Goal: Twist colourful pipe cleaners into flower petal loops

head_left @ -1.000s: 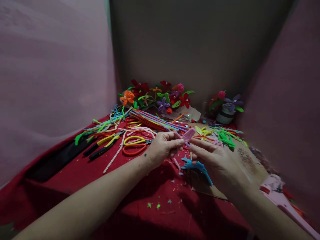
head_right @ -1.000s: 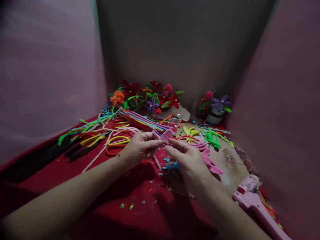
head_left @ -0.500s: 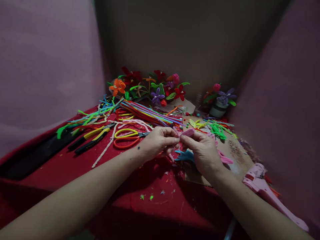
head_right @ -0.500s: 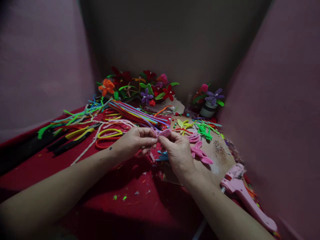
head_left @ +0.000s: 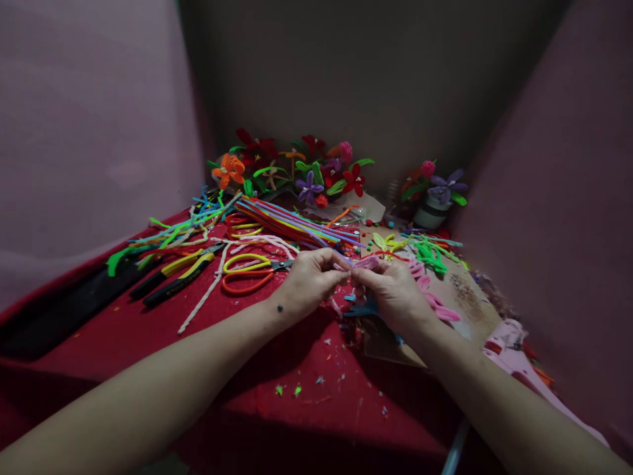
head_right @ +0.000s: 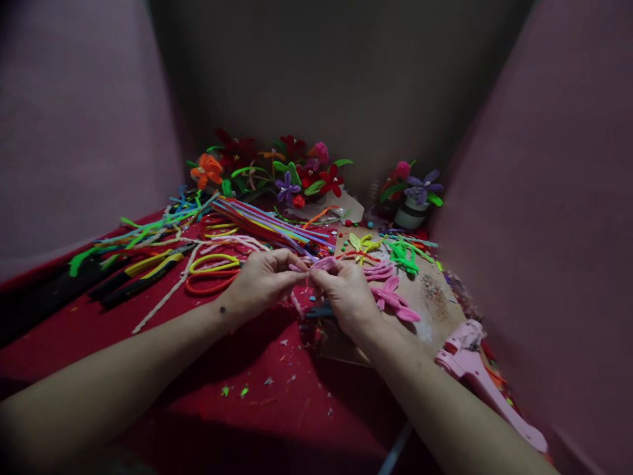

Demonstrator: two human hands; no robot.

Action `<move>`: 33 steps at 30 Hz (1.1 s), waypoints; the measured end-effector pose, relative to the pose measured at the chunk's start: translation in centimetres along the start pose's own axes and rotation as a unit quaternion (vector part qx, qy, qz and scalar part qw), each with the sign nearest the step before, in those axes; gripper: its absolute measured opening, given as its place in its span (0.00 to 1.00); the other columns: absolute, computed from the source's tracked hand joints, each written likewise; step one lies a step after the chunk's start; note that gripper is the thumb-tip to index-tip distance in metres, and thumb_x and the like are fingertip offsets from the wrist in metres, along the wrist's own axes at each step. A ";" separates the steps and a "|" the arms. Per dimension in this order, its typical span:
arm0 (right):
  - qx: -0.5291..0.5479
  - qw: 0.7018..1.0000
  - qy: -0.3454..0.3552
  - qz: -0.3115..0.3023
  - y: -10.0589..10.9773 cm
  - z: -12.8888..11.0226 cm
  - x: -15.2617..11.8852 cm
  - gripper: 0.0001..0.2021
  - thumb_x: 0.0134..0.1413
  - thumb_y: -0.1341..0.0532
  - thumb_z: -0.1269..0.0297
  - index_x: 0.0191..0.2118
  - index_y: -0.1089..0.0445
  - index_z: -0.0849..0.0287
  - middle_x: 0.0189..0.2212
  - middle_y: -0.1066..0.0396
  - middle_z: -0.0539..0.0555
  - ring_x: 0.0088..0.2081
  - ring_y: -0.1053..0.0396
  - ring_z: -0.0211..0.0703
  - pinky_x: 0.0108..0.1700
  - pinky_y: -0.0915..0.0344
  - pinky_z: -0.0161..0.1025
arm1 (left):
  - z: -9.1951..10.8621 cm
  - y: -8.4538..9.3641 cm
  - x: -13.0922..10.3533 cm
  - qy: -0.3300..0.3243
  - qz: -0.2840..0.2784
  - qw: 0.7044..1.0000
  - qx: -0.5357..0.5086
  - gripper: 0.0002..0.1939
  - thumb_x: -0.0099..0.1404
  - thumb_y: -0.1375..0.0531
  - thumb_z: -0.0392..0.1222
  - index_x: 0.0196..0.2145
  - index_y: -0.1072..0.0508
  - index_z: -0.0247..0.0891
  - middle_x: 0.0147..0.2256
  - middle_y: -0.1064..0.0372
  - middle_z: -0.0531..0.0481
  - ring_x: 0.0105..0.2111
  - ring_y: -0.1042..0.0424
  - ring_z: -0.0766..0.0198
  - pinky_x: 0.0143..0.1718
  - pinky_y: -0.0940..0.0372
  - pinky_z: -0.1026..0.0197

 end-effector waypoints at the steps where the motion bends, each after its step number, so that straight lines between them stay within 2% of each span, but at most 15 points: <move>1: 0.029 0.999 -0.015 0.000 -0.1 0.3 0.0 0.06 0.40 0.39 0.68 0.19 0.36 0.62 0.14 0.39 0.46 0.16 0.43 0.30 0.20 0.45 0.31 | 0.5 0.1 -0.2 -0.069 0.019 0.994 0.082 0.04 0.57 0.46 0.35 0.27 0.32 0.32 0.20 0.35 0.52 0.18 0.36 0.71 0.20 0.40 0.67; 4: 0.110 0.990 -0.090 -0.002 -0.6 1.1 0.0 0.06 0.35 0.38 0.69 0.18 0.37 0.62 0.14 0.39 0.46 0.15 0.43 0.30 0.17 0.46 0.30 | 2.2 -0.5 -1.7 -0.290 0.026 0.901 0.322 0.11 0.60 0.51 0.33 0.29 0.30 0.32 0.25 0.31 0.46 0.26 0.31 0.65 0.27 0.37 0.64; 6: 0.138 0.982 -0.131 -0.005 -0.8 1.2 -0.1 0.07 0.33 0.38 0.70 0.17 0.38 0.63 0.12 0.39 0.46 0.14 0.43 0.30 0.16 0.46 0.30 | 2.6 -1.1 -2.5 -0.370 0.001 0.838 0.401 0.13 0.62 0.53 0.34 0.31 0.29 0.32 0.27 0.30 0.44 0.29 0.31 0.63 0.29 0.37 0.63; 8: 0.152 0.978 -0.142 -0.004 -0.8 1.1 0.0 0.06 0.32 0.38 0.71 0.16 0.38 0.63 0.12 0.40 0.46 0.14 0.43 0.30 0.16 0.46 0.29 | 2.8 -1.0 -2.5 -0.380 -0.010 0.839 0.389 0.13 0.62 0.53 0.34 0.32 0.29 0.33 0.30 0.30 0.44 0.31 0.31 0.63 0.31 0.37 0.62; 10: 0.156 0.980 -0.124 0.000 -0.6 0.8 0.1 0.06 0.33 0.38 0.71 0.17 0.37 0.64 0.12 0.39 0.47 0.14 0.43 0.29 0.16 0.47 0.29 | 2.7 -0.4 -1.7 -0.308 -0.016 0.907 0.287 0.11 0.62 0.52 0.35 0.36 0.30 0.34 0.31 0.30 0.45 0.30 0.31 0.65 0.31 0.37 0.64; 12: 0.145 0.985 -0.088 -0.001 -0.3 0.6 0.2 0.06 0.35 0.38 0.69 0.18 0.36 0.63 0.13 0.38 0.47 0.15 0.43 0.30 0.17 0.47 0.30 | 1.7 0.1 -0.6 -0.152 -0.042 0.981 0.111 0.10 0.62 0.51 0.37 0.38 0.32 0.35 0.28 0.31 0.49 0.23 0.35 0.70 0.23 0.40 0.68; 13: 0.132 0.989 -0.065 -0.006 -0.2 0.4 0.2 0.06 0.37 0.38 0.68 0.18 0.37 0.63 0.13 0.39 0.47 0.15 0.43 0.30 0.17 0.46 0.30 | 1.0 0.1 -0.2 -0.062 -0.069 0.996 0.016 0.09 0.62 0.50 0.39 0.37 0.33 0.35 0.26 0.33 0.51 0.19 0.38 0.73 0.19 0.43 0.69; 15: 0.088 0.996 -0.021 -0.017 -0.2 -0.1 0.1 0.07 0.40 0.40 0.68 0.18 0.37 0.62 0.13 0.39 0.46 0.15 0.44 0.30 0.18 0.46 0.31 | -0.2 -0.4 0.0 0.092 -0.136 0.977 -0.138 0.10 0.61 0.47 0.44 0.31 0.34 0.34 0.23 0.36 0.54 0.13 0.48 0.77 0.13 0.53 0.71; 17: 0.027 0.999 0.011 -0.016 -0.2 -0.5 -0.1 0.08 0.42 0.41 0.68 0.18 0.38 0.62 0.13 0.41 0.45 0.15 0.45 0.30 0.19 0.47 0.31 | -0.9 -0.7 -0.1 0.183 -0.191 0.939 -0.221 0.12 0.58 0.44 0.46 0.27 0.35 0.34 0.21 0.38 0.55 0.12 0.53 0.80 0.12 0.59 0.72; 20: -0.039 0.999 0.025 -0.007 -0.3 -1.0 -0.4 0.06 0.42 0.42 0.68 0.20 0.37 0.62 0.13 0.41 0.45 0.16 0.45 0.30 0.19 0.48 0.30 | -1.4 -0.6 -0.4 0.244 -0.222 0.911 -0.248 0.11 0.55 0.40 0.43 0.26 0.35 0.33 0.20 0.38 0.55 0.11 0.54 0.81 0.12 0.61 0.72; 24: -0.057 0.997 0.045 -0.016 -0.4 -1.4 -0.5 0.04 0.42 0.43 0.69 0.22 0.34 0.62 0.16 0.39 0.44 0.18 0.44 0.29 0.21 0.47 0.30 | -1.5 -0.2 -0.2 0.261 -0.204 0.918 -0.216 0.10 0.53 0.39 0.42 0.25 0.35 0.34 0.18 0.38 0.56 0.10 0.54 0.80 0.11 0.62 0.72; 28: -0.085 0.991 0.101 -0.019 -0.4 -1.5 -0.5 0.05 0.42 0.44 0.71 0.21 0.34 0.62 0.18 0.38 0.45 0.21 0.43 0.30 0.25 0.46 0.30 | -1.0 0.0 0.0 0.208 -0.192 0.955 -0.088 0.11 0.55 0.42 0.46 0.23 0.35 0.35 0.16 0.42 0.58 0.11 0.54 0.78 0.12 0.59 0.71; 30: -0.090 0.990 0.111 0.007 -0.2 -1.3 -0.5 0.05 0.42 0.45 0.72 0.19 0.36 0.61 0.16 0.40 0.44 0.21 0.44 0.30 0.24 0.47 0.29 | -0.3 0.3 0.2 0.092 -0.151 0.982 0.070 0.10 0.57 0.44 0.46 0.24 0.33 0.36 0.17 0.40 0.56 0.14 0.46 0.74 0.16 0.50 0.70; 31: -0.071 0.993 0.089 0.016 -0.2 -0.9 -0.3 0.06 0.41 0.45 0.72 0.18 0.38 0.61 0.15 0.42 0.44 0.19 0.46 0.29 0.22 0.48 0.29 | 0.3 0.4 0.2 0.010 -0.112 0.979 0.169 0.09 0.57 0.44 0.44 0.26 0.31 0.36 0.19 0.36 0.54 0.17 0.40 0.71 0.19 0.46 0.68; 33: 0.020 1.000 0.007 0.019 -0.3 0.2 -0.1 0.07 0.39 0.44 0.72 0.17 0.42 0.60 0.12 0.46 0.43 0.16 0.49 0.29 0.18 0.51 0.29 | 1.7 0.2 -0.5 -0.159 -0.020 0.918 0.364 0.08 0.59 0.46 0.41 0.31 0.28 0.38 0.28 0.29 0.49 0.25 0.33 0.66 0.26 0.42 0.65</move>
Point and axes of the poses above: each hand's wrist, its own x-axis towards the middle knuckle, its own y-axis out of the back of the hand, z = x × y, the point moved 5 cm from there along x, towards the middle knuckle
